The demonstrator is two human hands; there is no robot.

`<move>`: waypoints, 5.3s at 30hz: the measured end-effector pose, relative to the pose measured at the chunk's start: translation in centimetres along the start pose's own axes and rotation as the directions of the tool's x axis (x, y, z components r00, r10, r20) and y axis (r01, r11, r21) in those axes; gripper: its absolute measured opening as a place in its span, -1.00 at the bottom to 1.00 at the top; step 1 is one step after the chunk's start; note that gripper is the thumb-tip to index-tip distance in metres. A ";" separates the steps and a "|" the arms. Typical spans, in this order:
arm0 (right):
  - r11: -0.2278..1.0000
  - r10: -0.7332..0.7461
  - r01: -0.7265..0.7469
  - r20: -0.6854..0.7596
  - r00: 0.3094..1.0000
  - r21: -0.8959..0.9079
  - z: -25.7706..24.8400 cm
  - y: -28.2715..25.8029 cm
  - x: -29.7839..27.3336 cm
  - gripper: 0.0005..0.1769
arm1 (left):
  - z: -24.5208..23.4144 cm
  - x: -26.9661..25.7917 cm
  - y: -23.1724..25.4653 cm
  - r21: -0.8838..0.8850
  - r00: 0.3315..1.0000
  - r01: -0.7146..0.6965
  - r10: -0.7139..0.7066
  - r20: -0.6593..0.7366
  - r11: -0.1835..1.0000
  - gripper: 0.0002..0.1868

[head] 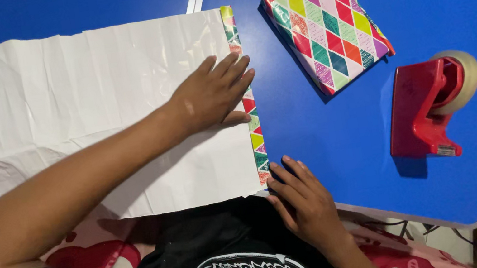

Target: The person folds a sheet of colorful diamond-patterned wrapping paper on a blue table, repeatedly creasing edges and flipping the sheet to align folds. A completed wrapped gift and a tape dispenser are visible nearby.

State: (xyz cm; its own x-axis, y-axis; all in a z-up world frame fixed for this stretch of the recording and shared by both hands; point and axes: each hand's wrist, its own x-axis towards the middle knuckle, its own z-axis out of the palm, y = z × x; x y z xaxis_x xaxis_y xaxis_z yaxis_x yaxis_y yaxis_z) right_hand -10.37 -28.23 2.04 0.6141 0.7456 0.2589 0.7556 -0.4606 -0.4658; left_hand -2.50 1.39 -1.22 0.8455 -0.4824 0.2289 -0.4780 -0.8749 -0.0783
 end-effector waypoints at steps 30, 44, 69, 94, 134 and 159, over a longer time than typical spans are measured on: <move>0.955 0.291 -0.281 -0.134 0.947 0.093 1.0 -0.1 0.6 -0.66 | -0.7 -3.2 7.0 -0.309 0.972 0.220 -0.236 -0.014 0.925 0.33; 0.915 0.399 -0.386 -0.126 0.908 0.117 1.3 -0.5 1.1 -0.53 | -1.2 -2.7 7.5 -0.329 0.954 0.298 -0.294 0.064 0.896 0.37; 0.915 0.403 -0.402 -0.082 0.911 0.028 1.1 1.4 2.5 -0.26 | -2.4 -2.6 7.4 -0.341 0.954 0.299 -0.270 0.130 0.891 0.54; 0.966 0.256 -0.254 -0.063 0.965 0.039 1.7 5.9 12.9 0.00 | -2.4 -2.7 7.0 -0.353 0.966 0.259 -0.251 0.070 0.899 0.54; 0.981 -0.016 0.069 0.282 0.959 -0.179 -1.5 3.3 5.3 -0.19 | -2.8 -2.7 7.5 -0.402 0.927 0.327 -0.373 -0.039 0.855 -0.07; 0.920 -0.091 0.170 0.227 0.970 -0.354 -0.3 5.5 12.9 -0.10 | -2.7 -2.7 7.3 -0.392 0.929 0.345 -0.370 0.013 0.853 0.03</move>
State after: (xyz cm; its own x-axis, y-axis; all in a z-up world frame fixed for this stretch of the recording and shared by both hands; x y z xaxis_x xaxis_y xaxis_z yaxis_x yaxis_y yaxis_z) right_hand 1.76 -21.28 3.03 0.4747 0.8742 0.1018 0.8798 -0.4678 -0.0847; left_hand -8.97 -3.56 0.24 0.9653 -0.1254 0.2289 -0.2095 -0.8954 0.3929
